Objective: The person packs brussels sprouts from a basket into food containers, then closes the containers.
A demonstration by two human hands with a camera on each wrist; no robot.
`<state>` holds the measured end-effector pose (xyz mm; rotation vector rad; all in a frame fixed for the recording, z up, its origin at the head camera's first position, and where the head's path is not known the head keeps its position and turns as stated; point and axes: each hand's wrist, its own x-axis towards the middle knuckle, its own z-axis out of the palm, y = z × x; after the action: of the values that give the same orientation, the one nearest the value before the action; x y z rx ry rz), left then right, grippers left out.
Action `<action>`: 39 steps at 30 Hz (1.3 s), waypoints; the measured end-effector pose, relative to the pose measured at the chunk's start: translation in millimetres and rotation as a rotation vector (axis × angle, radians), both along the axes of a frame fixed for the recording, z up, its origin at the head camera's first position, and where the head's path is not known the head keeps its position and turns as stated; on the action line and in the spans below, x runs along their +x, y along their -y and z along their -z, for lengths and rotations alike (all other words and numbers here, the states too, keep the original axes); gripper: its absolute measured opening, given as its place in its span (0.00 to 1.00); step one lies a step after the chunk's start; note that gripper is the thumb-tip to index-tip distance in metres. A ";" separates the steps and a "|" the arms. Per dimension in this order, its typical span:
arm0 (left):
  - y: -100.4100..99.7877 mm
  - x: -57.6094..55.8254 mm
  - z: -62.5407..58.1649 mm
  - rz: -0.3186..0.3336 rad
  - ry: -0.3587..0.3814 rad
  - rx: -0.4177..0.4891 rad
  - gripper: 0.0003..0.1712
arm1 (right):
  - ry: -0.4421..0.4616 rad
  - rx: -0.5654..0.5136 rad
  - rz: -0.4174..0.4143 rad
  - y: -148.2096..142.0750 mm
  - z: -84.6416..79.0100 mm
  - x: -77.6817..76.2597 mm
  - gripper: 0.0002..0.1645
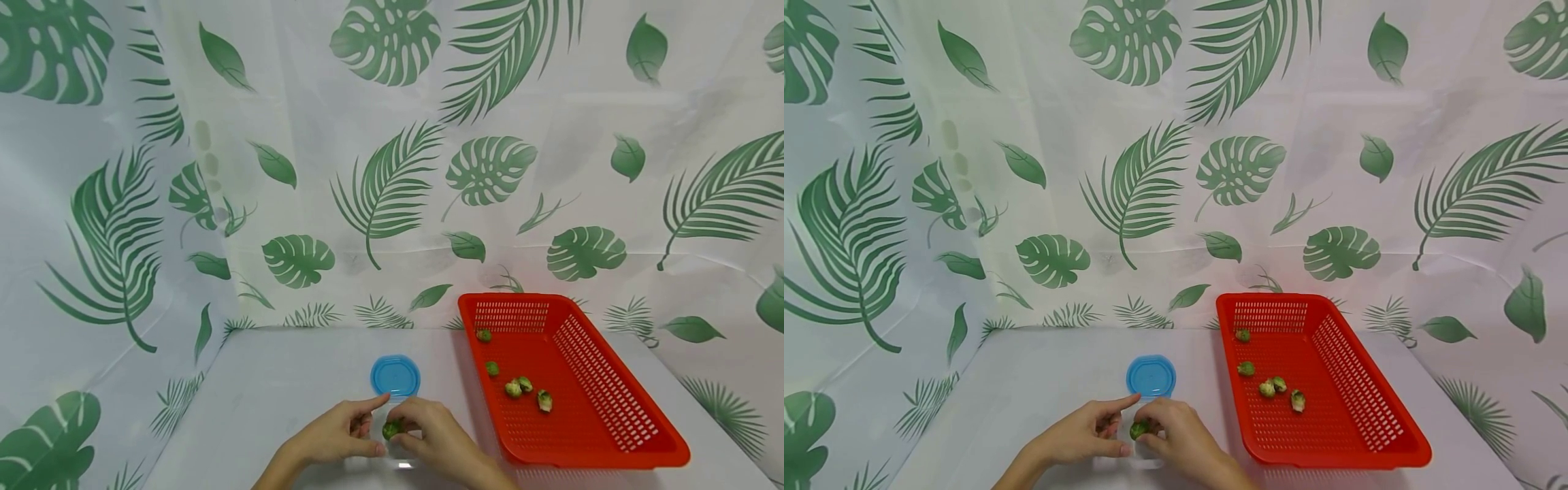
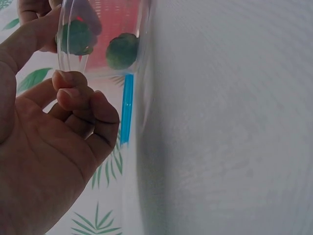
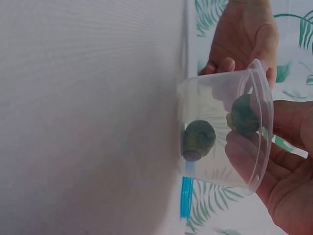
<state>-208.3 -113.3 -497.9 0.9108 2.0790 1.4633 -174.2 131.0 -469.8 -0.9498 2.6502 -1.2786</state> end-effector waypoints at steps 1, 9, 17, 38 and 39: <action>0.0 -0.1 0.1 0.001 -0.001 -0.001 0.48 | 0.004 0.009 0.004 0.4 0.2 -0.1 0.13; 0.8 0.7 -0.5 0.016 -0.010 0.003 0.48 | -0.059 0.064 0.020 5.6 2.4 0.5 0.12; 1.1 1.4 -1.6 0.020 0.002 0.004 0.48 | -0.056 0.091 0.005 7.5 4.7 -1.8 0.11; 0.7 1.5 -2.5 0.025 0.023 0.018 0.51 | -0.147 0.163 -0.010 14.2 7.6 -3.3 0.12; 0.7 1.3 -2.3 0.025 0.024 0.017 0.51 | -0.147 0.169 -0.009 14.4 7.8 -3.5 0.11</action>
<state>-206.9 -114.0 -495.6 0.9187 2.0338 1.4744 -177.7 116.6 -477.6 -1.0665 2.8051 -0.9986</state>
